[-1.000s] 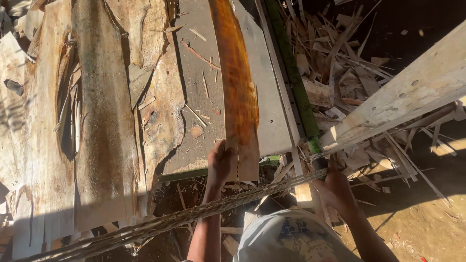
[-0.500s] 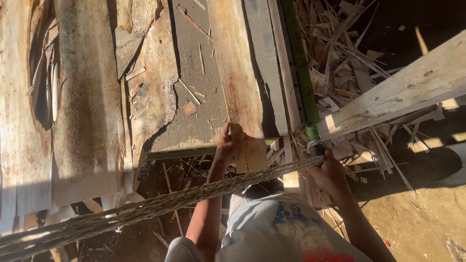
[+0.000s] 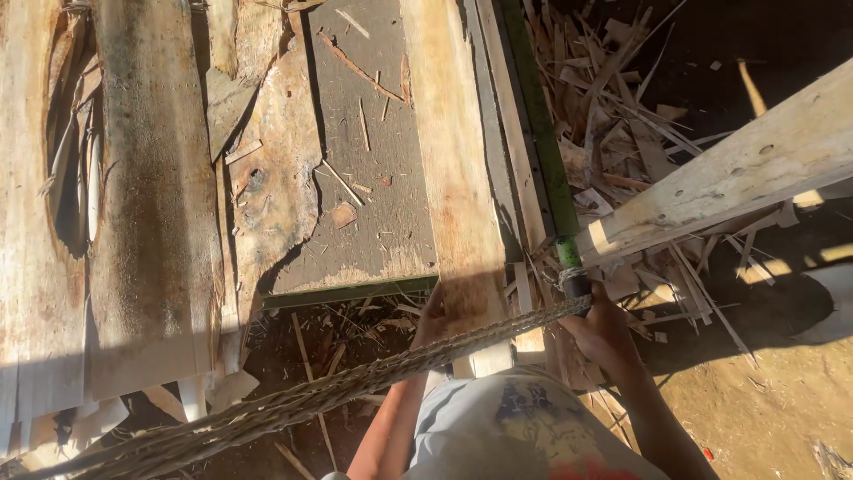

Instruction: The person picks up wooden planks from a pile and uses a hand saw to cut them into smaller pieces. The person repeatedly selects planks, positions them on a sawing frame, and cuts them one at a time.

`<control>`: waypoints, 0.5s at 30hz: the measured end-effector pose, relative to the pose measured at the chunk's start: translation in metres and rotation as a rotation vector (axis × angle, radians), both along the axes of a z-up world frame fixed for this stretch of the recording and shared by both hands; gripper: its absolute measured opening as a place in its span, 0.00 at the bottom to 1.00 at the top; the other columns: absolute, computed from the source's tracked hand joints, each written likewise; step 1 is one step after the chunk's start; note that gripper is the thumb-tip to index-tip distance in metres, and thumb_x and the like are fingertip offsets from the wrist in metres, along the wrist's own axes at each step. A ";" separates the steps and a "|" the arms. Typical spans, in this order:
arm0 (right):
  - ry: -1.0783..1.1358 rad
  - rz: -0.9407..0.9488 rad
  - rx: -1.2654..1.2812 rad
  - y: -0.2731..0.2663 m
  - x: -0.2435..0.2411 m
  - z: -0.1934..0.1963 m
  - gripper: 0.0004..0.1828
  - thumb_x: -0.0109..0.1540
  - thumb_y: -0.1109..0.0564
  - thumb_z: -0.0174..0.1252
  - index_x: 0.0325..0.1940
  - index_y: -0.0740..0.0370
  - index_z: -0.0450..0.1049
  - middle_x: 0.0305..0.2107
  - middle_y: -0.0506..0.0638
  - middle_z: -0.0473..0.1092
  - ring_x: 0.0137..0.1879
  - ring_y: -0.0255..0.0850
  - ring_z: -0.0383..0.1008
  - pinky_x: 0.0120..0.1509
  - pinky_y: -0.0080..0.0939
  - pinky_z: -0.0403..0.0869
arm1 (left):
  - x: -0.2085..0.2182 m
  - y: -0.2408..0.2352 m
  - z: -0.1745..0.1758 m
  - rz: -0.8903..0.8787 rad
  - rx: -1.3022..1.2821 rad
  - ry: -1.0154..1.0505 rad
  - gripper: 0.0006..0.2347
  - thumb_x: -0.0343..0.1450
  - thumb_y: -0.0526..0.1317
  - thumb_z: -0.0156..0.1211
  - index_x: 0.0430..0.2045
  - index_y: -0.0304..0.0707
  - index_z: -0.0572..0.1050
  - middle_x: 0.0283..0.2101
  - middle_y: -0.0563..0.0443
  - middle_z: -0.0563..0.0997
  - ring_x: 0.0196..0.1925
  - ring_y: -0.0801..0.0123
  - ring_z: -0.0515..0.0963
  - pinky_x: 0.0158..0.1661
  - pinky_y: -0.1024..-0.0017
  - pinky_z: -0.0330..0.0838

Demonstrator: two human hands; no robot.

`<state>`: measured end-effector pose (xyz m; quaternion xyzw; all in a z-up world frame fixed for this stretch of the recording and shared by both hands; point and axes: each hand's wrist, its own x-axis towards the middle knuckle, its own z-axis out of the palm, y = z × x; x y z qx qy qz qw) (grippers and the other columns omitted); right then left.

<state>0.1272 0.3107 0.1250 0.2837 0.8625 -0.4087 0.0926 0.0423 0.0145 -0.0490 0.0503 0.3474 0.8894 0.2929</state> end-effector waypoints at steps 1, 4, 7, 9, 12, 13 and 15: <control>-0.004 0.004 0.003 -0.002 0.000 0.003 0.36 0.53 0.51 0.66 0.62 0.63 0.64 0.40 0.62 0.77 0.45 0.54 0.80 0.52 0.52 0.76 | 0.002 0.000 -0.002 0.004 0.003 -0.004 0.31 0.73 0.30 0.61 0.71 0.31 0.55 0.63 0.40 0.75 0.59 0.59 0.79 0.57 0.59 0.79; -0.045 -0.010 0.011 -0.008 -0.007 0.019 0.36 0.54 0.50 0.67 0.63 0.63 0.64 0.40 0.61 0.77 0.41 0.51 0.80 0.49 0.51 0.76 | 0.000 0.003 -0.007 0.062 -0.122 0.190 0.33 0.69 0.26 0.63 0.70 0.38 0.56 0.64 0.46 0.74 0.60 0.64 0.78 0.57 0.61 0.78; -0.180 -0.066 -0.060 -0.015 -0.011 0.040 0.36 0.56 0.51 0.66 0.65 0.60 0.62 0.35 0.62 0.76 0.33 0.49 0.78 0.41 0.52 0.76 | -0.006 0.010 -0.010 0.025 -0.058 0.151 0.32 0.70 0.25 0.62 0.70 0.39 0.57 0.62 0.46 0.75 0.59 0.63 0.79 0.57 0.63 0.78; -0.216 -0.112 -0.190 -0.016 -0.011 0.046 0.36 0.57 0.52 0.64 0.67 0.59 0.60 0.30 0.60 0.74 0.25 0.46 0.74 0.33 0.50 0.76 | -0.013 0.019 -0.013 -0.004 -0.086 0.208 0.25 0.74 0.24 0.61 0.67 0.29 0.62 0.62 0.41 0.76 0.62 0.58 0.79 0.61 0.60 0.78; -0.139 -0.078 -0.213 -0.007 -0.008 0.049 0.35 0.57 0.53 0.64 0.66 0.61 0.61 0.29 0.56 0.72 0.23 0.43 0.73 0.30 0.47 0.75 | -0.039 0.042 0.035 0.029 -0.231 0.011 0.26 0.71 0.24 0.59 0.66 0.33 0.62 0.59 0.43 0.76 0.57 0.57 0.82 0.55 0.63 0.83; -0.141 -0.069 -0.206 -0.009 -0.010 0.060 0.35 0.57 0.53 0.64 0.66 0.61 0.61 0.29 0.56 0.72 0.23 0.43 0.73 0.30 0.47 0.75 | -0.050 0.048 0.036 0.038 -0.225 0.009 0.26 0.71 0.24 0.59 0.66 0.33 0.62 0.59 0.43 0.76 0.57 0.57 0.82 0.55 0.63 0.83; -0.098 -0.063 -0.232 -0.013 -0.012 0.082 0.35 0.56 0.54 0.62 0.67 0.60 0.61 0.27 0.57 0.72 0.23 0.43 0.73 0.29 0.47 0.74 | -0.070 0.061 0.039 0.018 -0.365 -0.093 0.33 0.68 0.20 0.51 0.71 0.44 0.55 0.52 0.39 0.77 0.48 0.59 0.85 0.45 0.68 0.82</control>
